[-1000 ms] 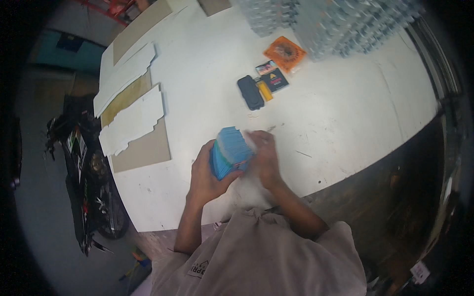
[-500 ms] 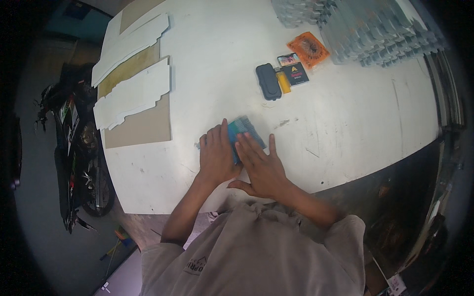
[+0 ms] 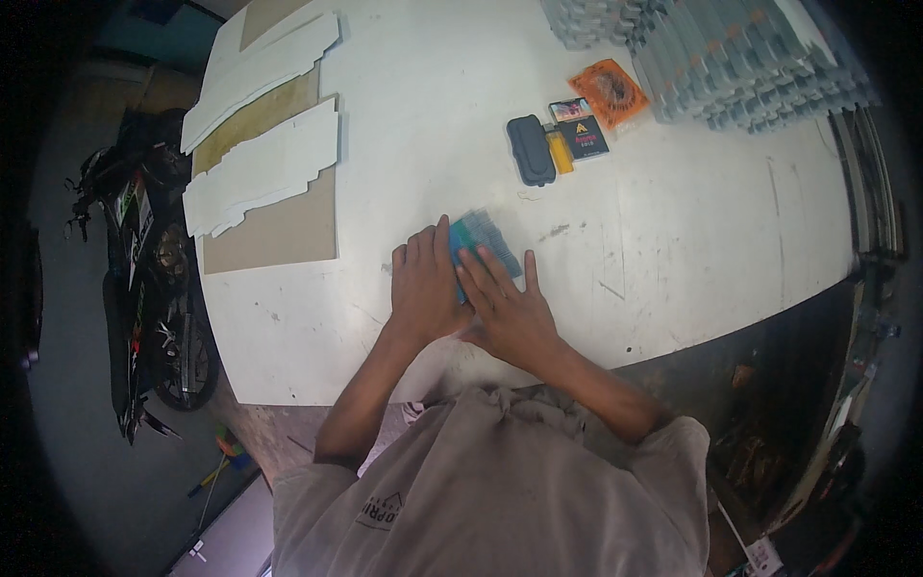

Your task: The person applies glue to small blue paper sheets and stacks them one by one on a table. They then gather the stack, align the edges, and place the bundle into a plastic bag.

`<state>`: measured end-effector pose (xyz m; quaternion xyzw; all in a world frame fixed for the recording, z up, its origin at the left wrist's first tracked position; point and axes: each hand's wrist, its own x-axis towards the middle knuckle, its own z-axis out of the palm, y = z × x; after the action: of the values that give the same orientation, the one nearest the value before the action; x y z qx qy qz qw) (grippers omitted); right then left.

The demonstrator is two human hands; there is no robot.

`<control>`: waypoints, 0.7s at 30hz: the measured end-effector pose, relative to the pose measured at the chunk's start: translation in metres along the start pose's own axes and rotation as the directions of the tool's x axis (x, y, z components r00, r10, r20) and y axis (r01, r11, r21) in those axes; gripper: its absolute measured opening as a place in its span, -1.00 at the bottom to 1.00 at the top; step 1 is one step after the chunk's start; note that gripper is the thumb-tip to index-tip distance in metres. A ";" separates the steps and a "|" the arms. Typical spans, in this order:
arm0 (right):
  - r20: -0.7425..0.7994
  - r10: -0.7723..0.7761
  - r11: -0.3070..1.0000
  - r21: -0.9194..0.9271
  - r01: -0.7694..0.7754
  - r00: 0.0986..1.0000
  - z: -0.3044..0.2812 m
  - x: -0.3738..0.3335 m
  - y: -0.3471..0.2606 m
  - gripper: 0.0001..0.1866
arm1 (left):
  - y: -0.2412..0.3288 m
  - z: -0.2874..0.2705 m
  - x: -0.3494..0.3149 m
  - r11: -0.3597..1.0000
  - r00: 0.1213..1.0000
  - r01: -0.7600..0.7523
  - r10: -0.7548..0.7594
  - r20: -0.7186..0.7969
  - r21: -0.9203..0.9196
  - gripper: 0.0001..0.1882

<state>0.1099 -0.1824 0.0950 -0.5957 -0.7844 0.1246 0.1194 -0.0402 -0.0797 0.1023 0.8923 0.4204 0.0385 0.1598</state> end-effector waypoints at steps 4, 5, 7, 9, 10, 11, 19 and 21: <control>0.108 -0.034 0.992 0.122 0.021 0.994 -0.027 0.007 0.007 0.05 | -0.002 0.002 0.002 0.999 0.991 -0.049 0.051 -0.124 0.017 0.10; 0.040 -0.026 0.937 0.350 0.010 0.999 -0.045 0.016 0.011 0.03 | -0.001 0.000 0.001 0.999 0.993 -0.039 0.039 -0.114 0.001 0.14; -0.068 0.036 0.670 0.742 0.027 0.997 -0.077 0.032 0.018 -0.01 | 0.000 -0.003 -0.002 1.000 0.996 -0.018 0.017 -0.088 -0.009 0.21; -0.445 0.143 0.360 0.855 0.372 0.884 -0.079 0.057 0.007 -0.07 | 0.001 -0.005 -0.002 1.000 0.998 -0.001 0.002 -0.065 0.007 0.27; -0.583 0.249 0.208 0.812 0.545 0.774 -0.078 0.072 -0.001 -0.10 | 0.001 -0.004 -0.001 1.000 0.997 -0.015 0.014 -0.069 -0.008 0.26; -0.664 0.216 0.311 0.742 0.594 0.716 -0.067 0.090 -0.005 -0.14 | 0.000 -0.003 -0.002 1.000 0.997 -0.022 0.021 -0.077 -0.014 0.25; -0.336 0.268 0.320 0.915 0.245 0.903 -0.037 0.080 0.029 -0.33 | -0.003 -0.002 -0.002 0.995 0.999 -0.043 0.040 -0.030 -0.086 0.11; -0.187 0.045 0.640 0.760 0.115 0.981 -0.059 0.061 0.047 -0.12 | -0.006 -0.007 0.003 0.979 0.996 -0.060 0.070 0.046 -0.194 0.05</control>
<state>0.1563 -0.1084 0.1368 -0.4824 -0.6540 0.3860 0.4365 -0.0440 -0.0725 0.1065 0.8867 0.3809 0.0607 0.2548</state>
